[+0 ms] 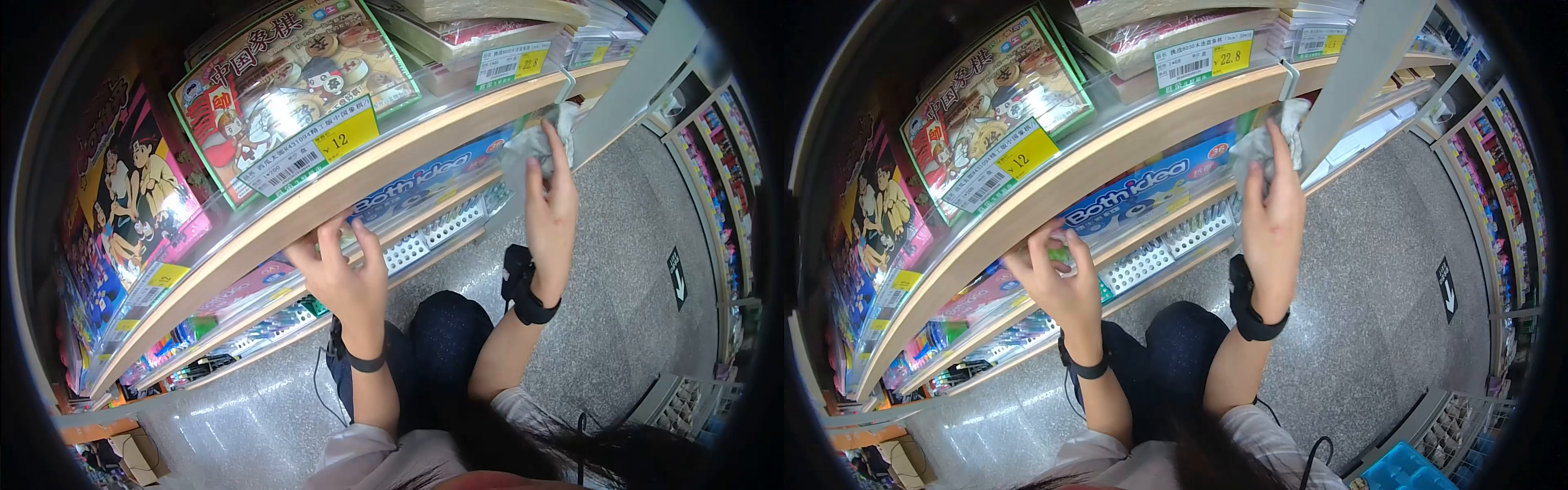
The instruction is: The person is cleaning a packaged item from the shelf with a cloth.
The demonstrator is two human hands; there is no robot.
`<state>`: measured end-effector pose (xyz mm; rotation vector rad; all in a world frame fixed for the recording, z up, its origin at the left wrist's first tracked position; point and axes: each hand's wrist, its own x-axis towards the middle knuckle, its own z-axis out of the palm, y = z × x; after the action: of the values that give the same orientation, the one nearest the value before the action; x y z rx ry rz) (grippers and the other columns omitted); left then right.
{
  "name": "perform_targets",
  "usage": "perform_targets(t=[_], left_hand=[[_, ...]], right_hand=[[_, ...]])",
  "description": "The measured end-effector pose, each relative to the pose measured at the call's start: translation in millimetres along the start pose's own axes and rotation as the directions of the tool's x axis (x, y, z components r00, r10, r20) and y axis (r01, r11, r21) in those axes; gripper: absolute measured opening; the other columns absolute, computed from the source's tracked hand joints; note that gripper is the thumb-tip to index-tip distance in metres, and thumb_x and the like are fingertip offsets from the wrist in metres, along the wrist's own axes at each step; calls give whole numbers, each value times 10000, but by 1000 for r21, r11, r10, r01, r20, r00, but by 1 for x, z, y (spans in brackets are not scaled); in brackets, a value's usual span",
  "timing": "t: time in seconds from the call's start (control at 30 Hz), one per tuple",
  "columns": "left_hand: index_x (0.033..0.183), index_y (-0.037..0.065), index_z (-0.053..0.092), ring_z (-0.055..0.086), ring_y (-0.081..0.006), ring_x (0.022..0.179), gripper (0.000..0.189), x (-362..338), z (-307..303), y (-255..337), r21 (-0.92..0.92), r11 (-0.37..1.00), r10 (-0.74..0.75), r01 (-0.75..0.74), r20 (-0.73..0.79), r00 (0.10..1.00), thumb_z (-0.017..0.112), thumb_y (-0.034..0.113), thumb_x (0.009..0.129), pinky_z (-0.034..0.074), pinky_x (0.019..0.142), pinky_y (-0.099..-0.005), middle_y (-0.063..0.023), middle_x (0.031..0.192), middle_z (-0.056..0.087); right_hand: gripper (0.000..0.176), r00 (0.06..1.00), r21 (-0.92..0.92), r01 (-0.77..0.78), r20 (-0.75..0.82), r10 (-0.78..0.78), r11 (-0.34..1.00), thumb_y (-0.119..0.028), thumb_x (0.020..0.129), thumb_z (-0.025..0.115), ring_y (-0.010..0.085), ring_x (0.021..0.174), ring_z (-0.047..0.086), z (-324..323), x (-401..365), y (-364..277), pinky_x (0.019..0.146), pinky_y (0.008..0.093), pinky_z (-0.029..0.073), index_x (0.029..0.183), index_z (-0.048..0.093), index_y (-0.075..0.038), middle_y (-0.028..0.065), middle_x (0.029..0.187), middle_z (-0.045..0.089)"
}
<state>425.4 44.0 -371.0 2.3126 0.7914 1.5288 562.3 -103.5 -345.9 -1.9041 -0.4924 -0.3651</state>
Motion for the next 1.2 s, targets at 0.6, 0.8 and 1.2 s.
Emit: perform_targets(t=[0.6,0.8,1.2], left_hand=[[1301,-39,261,537,-96,690,669,-1,-14,-13,-673,569,-392,473,283,875,671,-52,772,431,563,-203,-148,1103,476],[1135,-56,468,570,-102,708,420,5,-18,-27,-656,523,-409,545,368,835,685,-37,776,449,606,-208,-96,925,581],[1090,-59,505,656,-183,786,368,7,-20,-25,-662,519,-415,541,358,836,694,-17,778,478,618,-222,-143,906,647]], right_hand=[[622,994,427,-70,-51,101,901,-348,937,519,248,1312,307,39,20,28,1071,334,237,1381,310,34,207,1411,334],[512,991,438,-46,-94,97,898,-279,944,527,220,1199,419,40,20,29,1015,309,302,1312,390,48,179,1301,452],[388,978,341,2,-198,69,940,-246,922,571,183,1026,524,44,18,33,920,289,385,1165,530,54,144,1124,576]])
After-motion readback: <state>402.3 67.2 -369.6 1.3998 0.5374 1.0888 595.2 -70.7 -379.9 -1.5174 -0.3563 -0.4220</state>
